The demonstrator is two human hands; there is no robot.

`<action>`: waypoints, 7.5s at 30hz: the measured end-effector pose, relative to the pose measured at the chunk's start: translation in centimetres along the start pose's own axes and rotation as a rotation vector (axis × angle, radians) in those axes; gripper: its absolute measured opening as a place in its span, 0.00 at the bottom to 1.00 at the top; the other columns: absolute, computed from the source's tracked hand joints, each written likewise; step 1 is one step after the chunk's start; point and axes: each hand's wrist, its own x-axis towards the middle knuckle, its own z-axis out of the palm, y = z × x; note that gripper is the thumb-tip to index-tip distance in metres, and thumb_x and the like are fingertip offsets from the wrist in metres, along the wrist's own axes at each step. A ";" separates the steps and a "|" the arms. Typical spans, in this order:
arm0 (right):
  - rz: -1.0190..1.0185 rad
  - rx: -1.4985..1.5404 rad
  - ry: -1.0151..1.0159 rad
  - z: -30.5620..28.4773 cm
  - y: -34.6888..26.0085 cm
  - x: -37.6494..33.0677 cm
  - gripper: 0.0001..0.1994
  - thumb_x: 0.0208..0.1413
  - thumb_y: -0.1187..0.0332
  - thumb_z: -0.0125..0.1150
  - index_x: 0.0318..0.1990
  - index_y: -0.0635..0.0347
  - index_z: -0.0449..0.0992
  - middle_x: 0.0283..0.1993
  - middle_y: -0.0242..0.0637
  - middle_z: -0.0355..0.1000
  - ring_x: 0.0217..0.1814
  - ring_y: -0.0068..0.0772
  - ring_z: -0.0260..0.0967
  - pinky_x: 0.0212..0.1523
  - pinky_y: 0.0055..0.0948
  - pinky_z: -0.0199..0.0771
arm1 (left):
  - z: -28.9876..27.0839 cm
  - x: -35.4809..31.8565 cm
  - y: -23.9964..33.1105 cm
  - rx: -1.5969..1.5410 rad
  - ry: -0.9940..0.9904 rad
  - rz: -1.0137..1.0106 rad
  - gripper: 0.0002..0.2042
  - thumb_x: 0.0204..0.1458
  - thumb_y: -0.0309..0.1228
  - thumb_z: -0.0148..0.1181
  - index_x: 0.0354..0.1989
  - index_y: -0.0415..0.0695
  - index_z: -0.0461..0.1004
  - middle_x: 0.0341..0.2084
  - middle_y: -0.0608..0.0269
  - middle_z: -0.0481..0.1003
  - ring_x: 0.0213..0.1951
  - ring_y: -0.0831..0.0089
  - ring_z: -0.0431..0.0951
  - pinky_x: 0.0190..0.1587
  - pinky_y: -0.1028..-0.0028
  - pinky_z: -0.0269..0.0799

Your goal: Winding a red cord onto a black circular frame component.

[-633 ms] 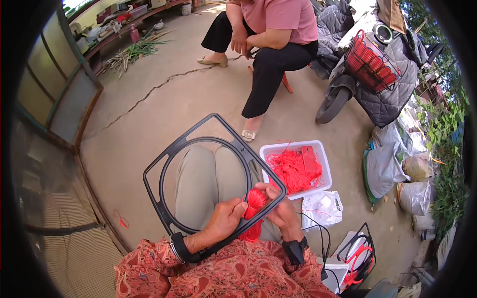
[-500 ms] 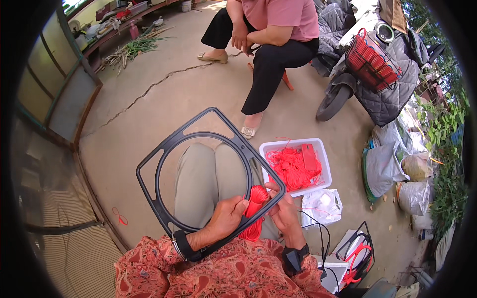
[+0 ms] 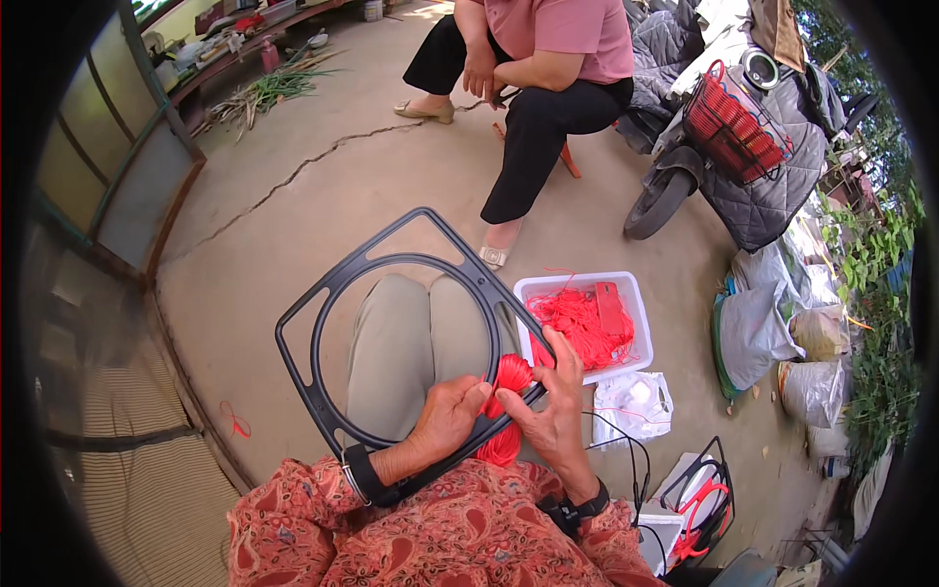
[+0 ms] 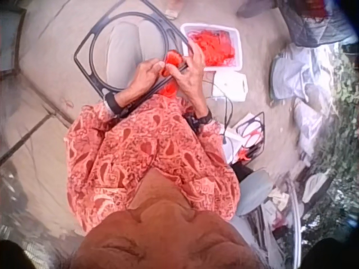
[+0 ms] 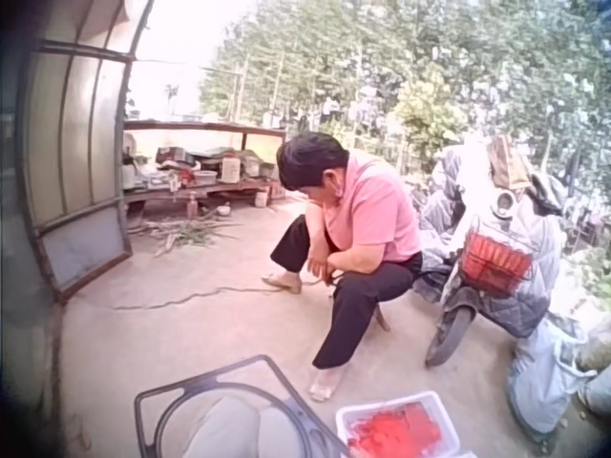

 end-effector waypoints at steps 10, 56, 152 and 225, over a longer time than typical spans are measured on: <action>0.171 1.066 0.114 -3.6 -3.0 0.0 0.18 0.52 0.59 0.63 0.39 0.65 0.69 0.37 0.45 0.75 0.43 0.41 0.75 0.57 0.45 0.68 | -0.3 0.2 -0.3 -0.364 -0.050 -0.209 0.14 0.64 0.35 0.48 0.30 0.39 0.74 0.21 0.74 0.69 0.26 0.86 0.65 0.30 0.80 0.64; -0.891 -0.038 -0.482 2.1 -4.4 13.9 0.16 0.39 0.74 0.63 0.40 0.54 0.75 0.38 0.33 0.70 0.47 0.36 0.64 0.54 0.33 0.59 | 0.3 -2.2 2.2 0.206 -0.034 0.084 0.16 0.60 0.39 0.51 0.27 0.39 0.71 0.18 0.43 0.70 0.26 0.40 0.72 0.28 0.51 0.66; -0.023 -0.141 -0.006 0.6 1.6 -0.1 0.20 0.45 0.55 0.71 0.35 0.64 0.76 0.65 0.55 0.58 0.66 0.56 0.54 0.63 0.50 0.52 | 1.2 1.1 -1.4 0.087 0.067 -0.024 0.14 0.59 0.37 0.52 0.34 0.37 0.76 0.18 0.56 0.71 0.23 0.72 0.70 0.29 0.68 0.68; -0.379 0.382 -0.845 0.8 -1.5 9.6 0.16 0.51 0.78 0.52 0.49 0.61 0.69 0.36 0.42 0.73 0.40 0.45 0.73 0.40 0.39 0.71 | -0.6 -0.6 2.1 0.035 -0.063 0.059 0.14 0.59 0.36 0.55 0.32 0.35 0.75 0.21 0.46 0.74 0.25 0.51 0.75 0.29 0.62 0.68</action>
